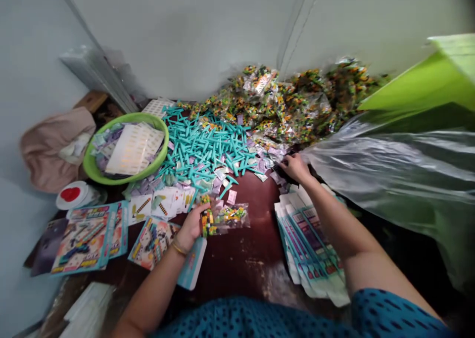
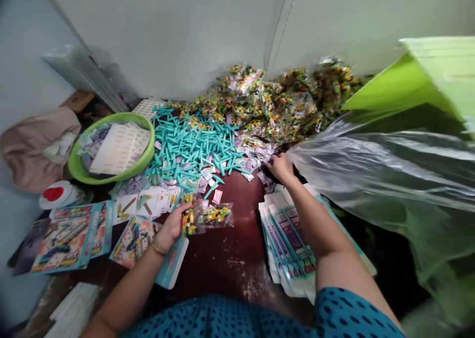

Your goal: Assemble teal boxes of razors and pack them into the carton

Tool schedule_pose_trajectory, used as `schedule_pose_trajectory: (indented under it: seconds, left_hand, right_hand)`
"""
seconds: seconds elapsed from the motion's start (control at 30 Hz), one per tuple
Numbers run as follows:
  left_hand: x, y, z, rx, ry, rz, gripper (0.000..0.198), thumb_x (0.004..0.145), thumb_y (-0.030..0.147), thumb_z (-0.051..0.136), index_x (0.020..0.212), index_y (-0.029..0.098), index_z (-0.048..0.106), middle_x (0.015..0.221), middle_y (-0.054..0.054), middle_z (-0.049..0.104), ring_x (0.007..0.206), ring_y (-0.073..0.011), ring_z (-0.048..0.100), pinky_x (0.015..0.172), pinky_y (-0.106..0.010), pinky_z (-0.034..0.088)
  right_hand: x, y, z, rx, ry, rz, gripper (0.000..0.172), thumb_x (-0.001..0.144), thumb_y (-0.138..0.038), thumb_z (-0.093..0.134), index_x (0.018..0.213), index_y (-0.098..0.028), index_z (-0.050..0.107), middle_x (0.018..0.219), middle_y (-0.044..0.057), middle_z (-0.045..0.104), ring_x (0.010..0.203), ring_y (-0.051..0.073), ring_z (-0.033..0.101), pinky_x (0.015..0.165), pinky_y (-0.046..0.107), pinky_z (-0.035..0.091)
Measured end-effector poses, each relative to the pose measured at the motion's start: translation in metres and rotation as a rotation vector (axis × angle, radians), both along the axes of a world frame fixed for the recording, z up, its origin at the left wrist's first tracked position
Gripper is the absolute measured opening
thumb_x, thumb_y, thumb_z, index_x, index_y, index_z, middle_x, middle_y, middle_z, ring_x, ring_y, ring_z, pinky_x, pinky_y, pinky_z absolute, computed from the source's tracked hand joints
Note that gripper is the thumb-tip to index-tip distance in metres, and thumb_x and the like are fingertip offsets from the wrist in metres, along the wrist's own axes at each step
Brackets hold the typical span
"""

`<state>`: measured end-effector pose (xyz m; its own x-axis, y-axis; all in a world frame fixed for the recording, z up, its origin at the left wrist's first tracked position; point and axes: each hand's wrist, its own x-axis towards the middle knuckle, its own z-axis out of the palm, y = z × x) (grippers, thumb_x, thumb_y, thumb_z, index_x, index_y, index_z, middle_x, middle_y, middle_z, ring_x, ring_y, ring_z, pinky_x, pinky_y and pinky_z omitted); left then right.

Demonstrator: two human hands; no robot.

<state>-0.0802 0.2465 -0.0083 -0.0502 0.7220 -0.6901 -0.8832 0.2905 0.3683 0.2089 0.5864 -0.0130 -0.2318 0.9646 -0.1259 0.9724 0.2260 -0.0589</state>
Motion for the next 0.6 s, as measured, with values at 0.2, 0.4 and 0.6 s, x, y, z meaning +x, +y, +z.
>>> schedule_pose_trajectory:
  seconds: [0.2, 0.4, 0.6]
  left_hand:
    - [0.005, -0.022, 0.015, 0.032, -0.036, -0.054, 0.042, 0.091, 0.029, 0.073, 0.130, 0.017, 0.063, 0.102, -0.011, 0.080, 0.080, -0.0233, 0.080, 0.073, -0.035, 0.066]
    - [0.005, -0.053, 0.014, 0.120, 0.177, 0.040, 0.056, 0.076, 0.013, 0.083, 0.129, 0.016, 0.063, 0.102, -0.009, 0.080, 0.091, -0.0247, 0.079, 0.087, -0.038, 0.064]
    - [-0.006, -0.062, 0.002, 0.145, 0.294, 0.248, 0.048, 0.078, 0.018, 0.083, 0.122, 0.020, 0.066, 0.107, -0.006, 0.079, 0.107, -0.0204, 0.075, 0.103, -0.035, 0.055]
  right_hand:
    - [-0.094, -0.061, 0.000, 0.099, 0.217, 0.207, 0.035, 0.099, -0.037, 0.054, 0.122, -0.016, 0.072, 0.125, 0.018, 0.065, 0.112, 0.031, 0.059, 0.094, 0.038, 0.045]
    - [-0.200, -0.080, -0.021, 0.094, 0.441, 0.012, 0.035, 0.094, -0.030, 0.056, 0.125, -0.017, 0.067, 0.135, 0.018, 0.058, 0.122, 0.033, 0.049, 0.102, 0.046, 0.040]
    - [-0.178, -0.143, 0.000, 0.119, 0.661, 0.161, 0.026, 0.099, -0.025, 0.046, 0.114, -0.017, 0.066, 0.106, 0.012, 0.068, 0.100, 0.025, 0.058, 0.090, 0.036, 0.043]
